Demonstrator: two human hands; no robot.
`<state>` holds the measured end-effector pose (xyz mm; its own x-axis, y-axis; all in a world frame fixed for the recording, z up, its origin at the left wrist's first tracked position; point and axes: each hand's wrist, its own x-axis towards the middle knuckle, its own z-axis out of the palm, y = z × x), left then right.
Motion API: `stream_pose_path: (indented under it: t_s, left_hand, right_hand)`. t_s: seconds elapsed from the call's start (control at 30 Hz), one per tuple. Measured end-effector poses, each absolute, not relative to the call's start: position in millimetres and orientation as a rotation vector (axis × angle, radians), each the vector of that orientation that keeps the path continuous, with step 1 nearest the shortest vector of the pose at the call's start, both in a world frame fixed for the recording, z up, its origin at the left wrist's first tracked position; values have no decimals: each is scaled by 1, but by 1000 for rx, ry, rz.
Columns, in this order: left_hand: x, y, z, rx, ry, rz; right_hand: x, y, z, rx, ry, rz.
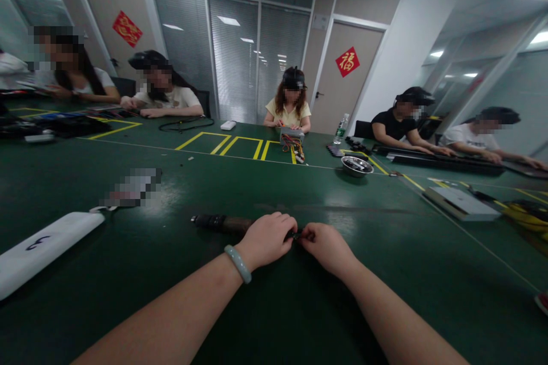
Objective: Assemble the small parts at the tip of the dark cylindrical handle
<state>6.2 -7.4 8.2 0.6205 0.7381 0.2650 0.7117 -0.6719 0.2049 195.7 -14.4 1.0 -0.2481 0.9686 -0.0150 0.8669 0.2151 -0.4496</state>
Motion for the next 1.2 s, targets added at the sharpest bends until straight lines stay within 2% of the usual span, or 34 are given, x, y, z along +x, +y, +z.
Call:
stream_pose_path:
  t_s: [1.2]
  left_hand:
    - [7,-7,5,2751,1194,595]
  right_hand:
    - [199,-14,1,-1638,-2089,584]
